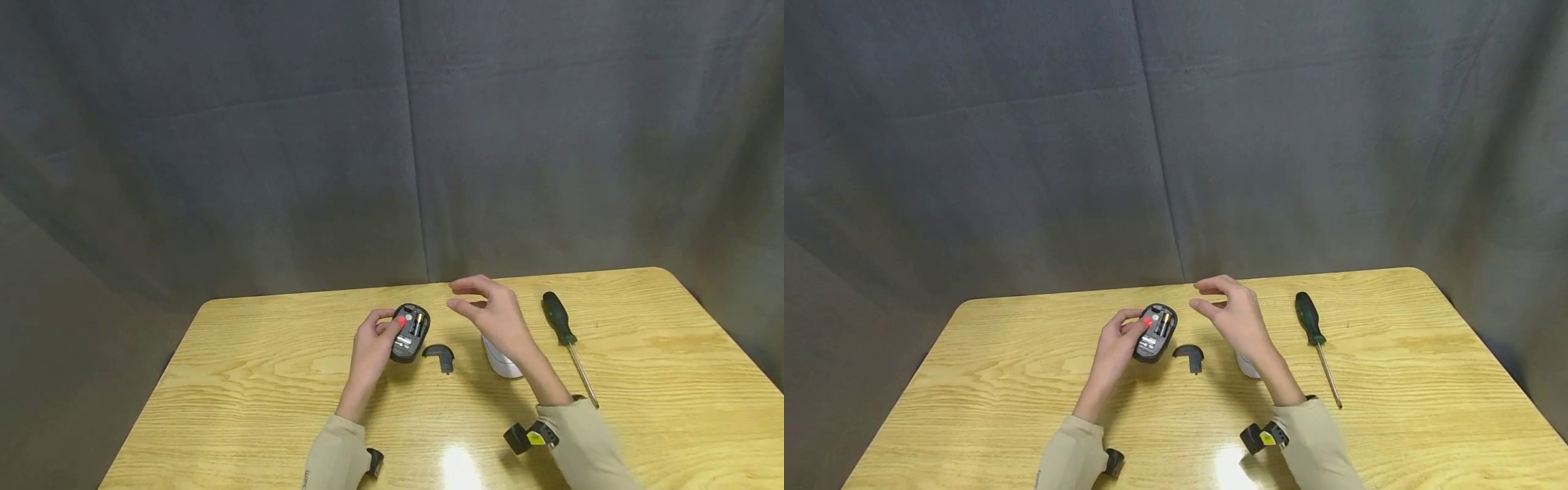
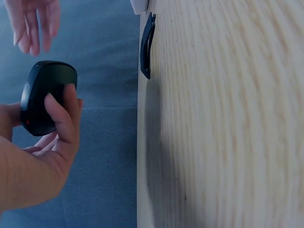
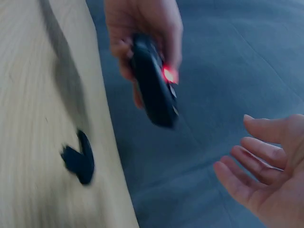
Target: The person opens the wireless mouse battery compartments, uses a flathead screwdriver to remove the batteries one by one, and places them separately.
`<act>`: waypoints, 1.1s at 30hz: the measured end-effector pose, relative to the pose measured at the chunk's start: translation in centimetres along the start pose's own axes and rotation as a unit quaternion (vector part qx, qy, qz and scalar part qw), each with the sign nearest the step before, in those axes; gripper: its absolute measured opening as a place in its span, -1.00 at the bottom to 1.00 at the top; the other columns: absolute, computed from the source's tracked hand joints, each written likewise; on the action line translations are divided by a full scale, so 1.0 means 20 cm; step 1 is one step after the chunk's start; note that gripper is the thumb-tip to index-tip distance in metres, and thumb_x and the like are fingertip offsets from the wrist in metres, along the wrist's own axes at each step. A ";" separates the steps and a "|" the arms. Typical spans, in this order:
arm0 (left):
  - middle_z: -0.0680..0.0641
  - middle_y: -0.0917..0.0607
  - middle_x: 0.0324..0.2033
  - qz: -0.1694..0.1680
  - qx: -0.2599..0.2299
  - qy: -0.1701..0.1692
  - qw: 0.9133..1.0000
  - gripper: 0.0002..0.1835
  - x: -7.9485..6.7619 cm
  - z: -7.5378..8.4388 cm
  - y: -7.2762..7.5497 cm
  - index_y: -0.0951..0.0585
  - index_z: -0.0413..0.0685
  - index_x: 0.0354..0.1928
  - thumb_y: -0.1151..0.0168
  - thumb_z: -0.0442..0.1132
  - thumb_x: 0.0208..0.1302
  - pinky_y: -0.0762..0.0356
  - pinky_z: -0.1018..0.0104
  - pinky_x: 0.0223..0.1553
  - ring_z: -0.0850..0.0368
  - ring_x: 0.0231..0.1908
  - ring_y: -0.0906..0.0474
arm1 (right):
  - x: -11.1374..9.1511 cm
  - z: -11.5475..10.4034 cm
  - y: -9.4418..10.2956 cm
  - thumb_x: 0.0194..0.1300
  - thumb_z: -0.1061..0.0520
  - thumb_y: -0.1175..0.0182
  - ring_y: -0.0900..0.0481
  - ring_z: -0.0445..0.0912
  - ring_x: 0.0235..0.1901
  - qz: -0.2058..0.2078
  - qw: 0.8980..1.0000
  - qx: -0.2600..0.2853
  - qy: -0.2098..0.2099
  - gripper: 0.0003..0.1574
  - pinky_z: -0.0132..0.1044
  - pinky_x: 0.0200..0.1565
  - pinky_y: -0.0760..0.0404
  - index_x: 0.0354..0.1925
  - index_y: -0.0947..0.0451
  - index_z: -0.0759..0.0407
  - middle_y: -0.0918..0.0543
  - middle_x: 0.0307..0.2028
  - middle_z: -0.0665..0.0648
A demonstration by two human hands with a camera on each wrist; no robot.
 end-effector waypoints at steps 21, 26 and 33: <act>-0.37 -0.75 -0.11 0.014 -0.035 0.005 0.999 -0.59 0.02 0.02 -0.01 -0.55 -0.45 0.19 -0.17 -0.25 0.48 -0.61 0.42 -0.35 0.17 -0.29 -0.70 | -0.03 0.03 -0.27 0.28 0.31 -0.43 -0.66 0.16 0.12 -0.022 0.998 -0.009 0.060 -0.64 -0.19 -0.12 -0.74 0.05 -0.71 0.39 -0.69 0.12 0.30; -0.35 -0.76 -0.13 0.021 -0.041 0.008 0.999 -0.61 0.02 0.01 0.00 -0.56 -0.45 0.17 -0.18 -0.25 0.48 -0.61 0.42 -0.35 0.19 -0.30 -0.69 | -0.05 0.05 -0.30 0.33 0.24 -0.41 -0.60 0.14 0.20 -0.023 0.998 0.051 -0.018 -0.60 -0.04 0.03 -0.69 0.12 -0.69 0.31 -0.65 0.19 0.26; -0.35 -0.76 -0.15 0.031 -0.025 0.004 0.999 -0.64 0.01 0.00 0.00 -0.58 -0.44 0.13 -0.18 -0.28 0.46 -0.63 0.40 -0.32 0.13 -0.28 -0.72 | -0.06 0.05 -0.35 0.32 0.35 -0.37 -0.56 0.16 0.24 -0.002 0.988 0.143 -0.058 -0.65 -0.11 0.13 -0.64 0.08 -0.70 0.36 -0.63 0.22 0.26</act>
Point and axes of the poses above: each hand's wrist, its own x-axis towards the middle knuckle, its own y-axis out of the back of the hand, z = x × y, the point moved 2 cm from there along x, towards the middle knuckle
